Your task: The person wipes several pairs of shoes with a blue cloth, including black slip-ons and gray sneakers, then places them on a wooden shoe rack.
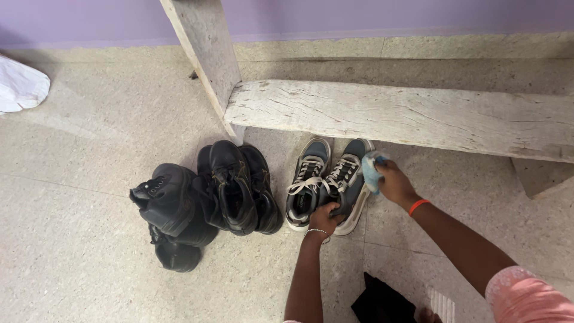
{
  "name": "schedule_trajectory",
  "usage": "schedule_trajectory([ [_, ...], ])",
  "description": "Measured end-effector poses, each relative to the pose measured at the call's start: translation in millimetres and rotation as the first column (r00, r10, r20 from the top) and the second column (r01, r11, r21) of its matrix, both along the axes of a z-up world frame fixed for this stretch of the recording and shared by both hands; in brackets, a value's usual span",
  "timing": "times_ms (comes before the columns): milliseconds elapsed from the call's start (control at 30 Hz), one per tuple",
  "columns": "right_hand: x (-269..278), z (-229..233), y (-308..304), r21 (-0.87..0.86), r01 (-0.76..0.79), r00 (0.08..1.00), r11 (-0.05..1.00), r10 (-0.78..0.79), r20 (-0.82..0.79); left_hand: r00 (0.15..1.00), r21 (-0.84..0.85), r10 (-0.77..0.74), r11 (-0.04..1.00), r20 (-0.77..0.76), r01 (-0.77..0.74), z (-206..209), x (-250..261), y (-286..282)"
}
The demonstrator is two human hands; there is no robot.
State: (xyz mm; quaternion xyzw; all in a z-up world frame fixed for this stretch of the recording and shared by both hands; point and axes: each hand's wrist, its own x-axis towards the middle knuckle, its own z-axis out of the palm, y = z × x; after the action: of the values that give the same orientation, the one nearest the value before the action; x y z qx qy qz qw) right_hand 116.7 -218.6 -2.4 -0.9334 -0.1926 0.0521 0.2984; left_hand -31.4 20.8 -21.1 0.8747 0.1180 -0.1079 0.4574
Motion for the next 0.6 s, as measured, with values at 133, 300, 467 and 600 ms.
schedule_trajectory([
  [133,-35,6,21,0.096,0.084,0.941,0.992,-0.047,-0.336,1.000,-0.005,-0.003,1.000,-0.002,0.003,-3,0,1],
  [300,-78,20,36,0.185,-0.118,0.960,0.976,0.160,-0.229,1.000,0.003,0.017,1.000,0.017,-0.017,-9,-1,1],
  [467,-51,41,32,0.301,0.011,0.929,0.954,0.102,-0.356,0.998,-0.032,0.029,0.999,0.051,-0.027,-15,-3,1],
  [600,-34,56,30,0.147,0.026,0.996,0.989,-0.014,-0.084,0.991,0.021,-0.005,1.000,0.133,0.002,-12,-4,-5],
])
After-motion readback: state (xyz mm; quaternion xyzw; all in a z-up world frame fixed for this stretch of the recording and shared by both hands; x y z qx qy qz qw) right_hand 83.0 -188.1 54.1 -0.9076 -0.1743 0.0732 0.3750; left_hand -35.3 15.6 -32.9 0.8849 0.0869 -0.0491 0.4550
